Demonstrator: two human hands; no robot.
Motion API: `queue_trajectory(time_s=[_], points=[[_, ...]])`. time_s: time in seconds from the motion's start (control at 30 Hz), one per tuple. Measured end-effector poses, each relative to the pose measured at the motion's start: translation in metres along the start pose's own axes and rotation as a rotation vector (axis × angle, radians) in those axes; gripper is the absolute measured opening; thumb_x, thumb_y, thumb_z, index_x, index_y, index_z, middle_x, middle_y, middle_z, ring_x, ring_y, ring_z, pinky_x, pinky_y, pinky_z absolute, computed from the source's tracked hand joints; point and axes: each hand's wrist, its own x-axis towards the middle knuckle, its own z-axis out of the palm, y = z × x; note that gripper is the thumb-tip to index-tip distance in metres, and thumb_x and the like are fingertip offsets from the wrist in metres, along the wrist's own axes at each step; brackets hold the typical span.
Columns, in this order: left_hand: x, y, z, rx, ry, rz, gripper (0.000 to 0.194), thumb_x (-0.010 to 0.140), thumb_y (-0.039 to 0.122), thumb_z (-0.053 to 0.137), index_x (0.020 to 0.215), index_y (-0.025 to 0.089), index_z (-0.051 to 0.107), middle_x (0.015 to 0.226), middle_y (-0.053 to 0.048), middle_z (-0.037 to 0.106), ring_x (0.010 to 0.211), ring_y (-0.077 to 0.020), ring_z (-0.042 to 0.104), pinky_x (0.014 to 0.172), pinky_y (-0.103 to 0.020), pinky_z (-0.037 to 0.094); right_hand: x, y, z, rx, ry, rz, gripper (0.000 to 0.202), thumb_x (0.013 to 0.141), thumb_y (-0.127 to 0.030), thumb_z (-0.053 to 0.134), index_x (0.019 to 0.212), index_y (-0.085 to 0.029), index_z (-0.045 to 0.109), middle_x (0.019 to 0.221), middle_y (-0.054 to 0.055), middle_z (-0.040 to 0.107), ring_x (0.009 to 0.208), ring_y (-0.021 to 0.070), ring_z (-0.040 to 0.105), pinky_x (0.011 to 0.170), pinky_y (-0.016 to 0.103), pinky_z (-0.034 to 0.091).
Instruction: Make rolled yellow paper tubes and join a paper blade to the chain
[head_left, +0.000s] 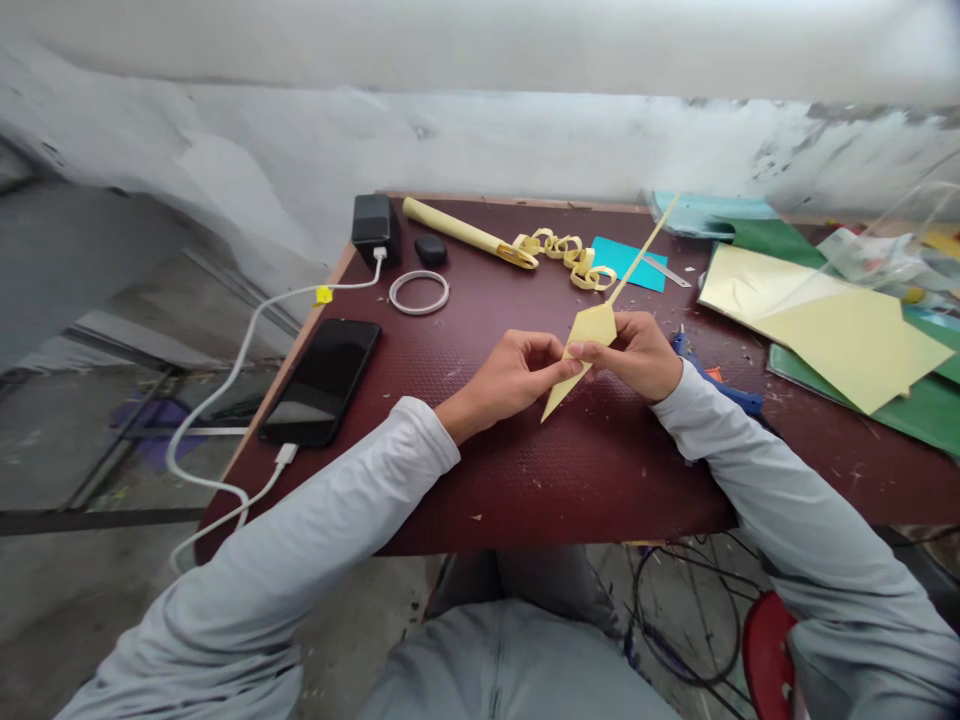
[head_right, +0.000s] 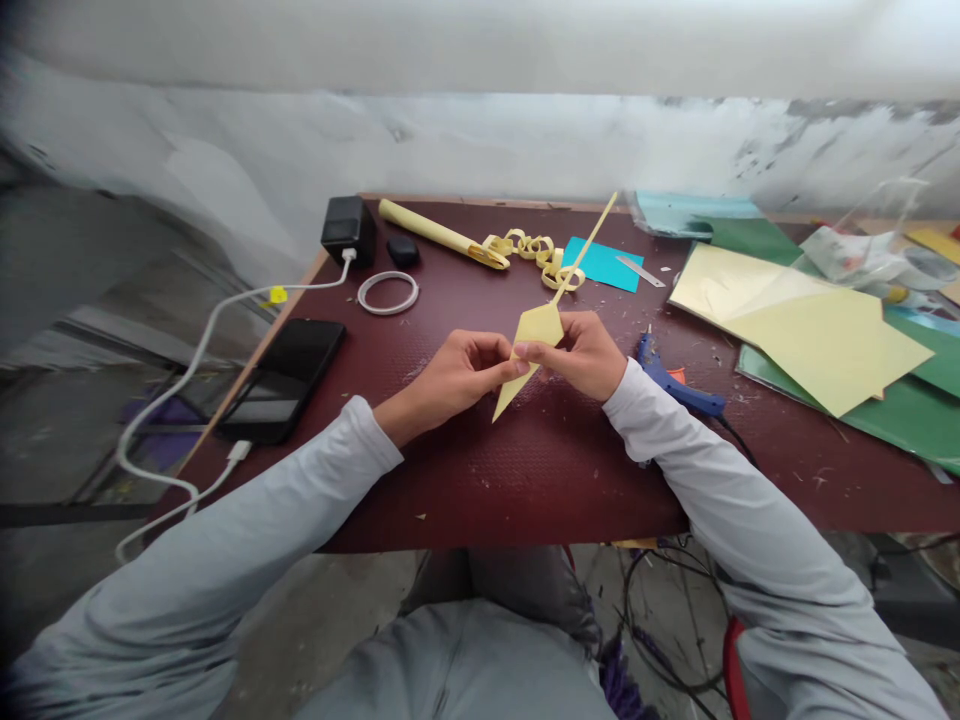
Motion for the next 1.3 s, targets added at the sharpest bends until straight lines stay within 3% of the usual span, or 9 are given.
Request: queue_trajectory(time_s=[0.23,0.57,1.03,1.3], points=[[0.000,-0.002,0.001,-0.023,0.011,-0.072,0.040,0.081,0.049,0.084,0.078,0.015,0.064,0.072,-0.001,0.063,0.062,-0.0095,0.056,0.057,-0.022,0.044,0.001,0.005,-0.001,-0.019,0.065,0.018,0.039,0.085,-0.057,0.080,0.092,-0.018,0.077,0.076,0.001,0.071,0.058,0.0125,0.064,0.052,0.026,0.060],[-0.001,0.007,0.004,-0.025,0.018,-0.121,0.045,0.078,0.053,0.086,0.075,0.014,0.063,0.067,0.001,0.062,0.055,-0.0071,0.052,0.052,-0.021,0.041,0.002,0.007,-0.003,-0.036,0.130,0.015,0.045,0.089,-0.063,0.073,0.083,-0.018,0.078,0.072,0.004,0.074,0.053,0.0128,0.065,0.047,0.024,0.054],[-0.001,0.007,0.004,-0.030,0.016,-0.125,0.044,0.079,0.051,0.085,0.076,0.013,0.063,0.068,0.001,0.062,0.056,-0.0065,0.053,0.052,-0.019,0.040,0.003,0.005,0.001,0.035,0.204,-0.014,0.046,0.089,-0.061,0.074,0.077,-0.017,0.077,0.067,0.003,0.071,0.050,0.0108,0.062,0.044,0.022,0.049],[-0.002,0.009,0.005,-0.031,0.014,-0.120,0.044,0.080,0.050,0.085,0.075,0.013,0.063,0.066,0.001,0.062,0.055,-0.0061,0.053,0.052,-0.019,0.040,0.003,0.005,0.002,0.070,0.237,-0.002,0.043,0.089,-0.058,0.075,0.077,-0.017,0.078,0.068,0.004,0.071,0.055,0.0124,0.063,0.049,0.024,0.053]])
